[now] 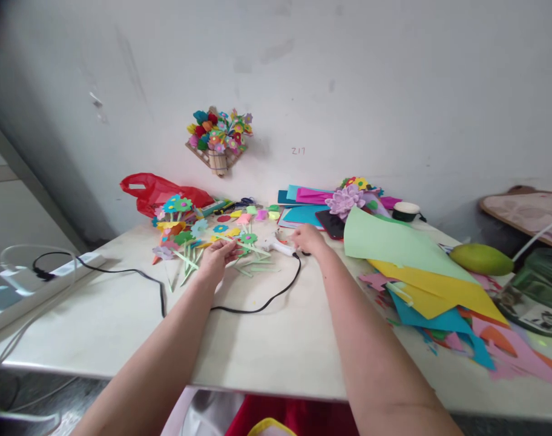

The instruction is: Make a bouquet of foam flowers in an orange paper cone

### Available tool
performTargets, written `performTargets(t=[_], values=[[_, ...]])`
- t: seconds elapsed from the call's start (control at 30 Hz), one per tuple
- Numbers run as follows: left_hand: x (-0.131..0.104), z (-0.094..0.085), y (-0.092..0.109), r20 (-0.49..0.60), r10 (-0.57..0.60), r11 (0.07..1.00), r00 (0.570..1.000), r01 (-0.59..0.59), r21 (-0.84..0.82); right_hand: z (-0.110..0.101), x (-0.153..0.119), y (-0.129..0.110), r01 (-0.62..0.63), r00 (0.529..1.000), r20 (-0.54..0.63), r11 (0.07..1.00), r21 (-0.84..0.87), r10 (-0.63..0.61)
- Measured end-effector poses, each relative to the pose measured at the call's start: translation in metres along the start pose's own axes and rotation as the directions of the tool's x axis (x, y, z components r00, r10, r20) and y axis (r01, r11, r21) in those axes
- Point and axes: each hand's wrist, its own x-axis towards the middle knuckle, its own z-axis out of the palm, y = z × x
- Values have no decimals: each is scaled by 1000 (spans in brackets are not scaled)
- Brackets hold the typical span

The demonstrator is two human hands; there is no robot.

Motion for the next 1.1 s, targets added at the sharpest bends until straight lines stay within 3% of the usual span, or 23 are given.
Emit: performTargets(t=[0.07, 0.17, 0.73, 0.93, 1.03, 1.1], values=[[1, -1, -2, 8, -9, 1000, 1000, 9, 18, -2, 2, 14, -146, 980, -165, 968, -202, 114], [1, -1, -3, 14, -28, 1000, 1000, 27, 12, 2, 4, 27, -276, 959, -156, 906, -320, 238], [-6, 3, 4, 62, -110, 990, 992, 104, 94, 17, 4, 22, -270, 961, -176, 869, -416, 214], [1, -2, 4, -67, -33, 999, 997, 33, -1, 14, 2, 17, -221, 941, -300, 957, -186, 159], [2, -5, 6, -145, 21, 998, 989, -28, -50, 20, 7, 9, -61, 942, -330, 998, 25, 66], [1, -6, 8, -188, 53, 994, 981, -70, -83, 26, 9, 0, 86, 955, -295, 965, 248, -9]])
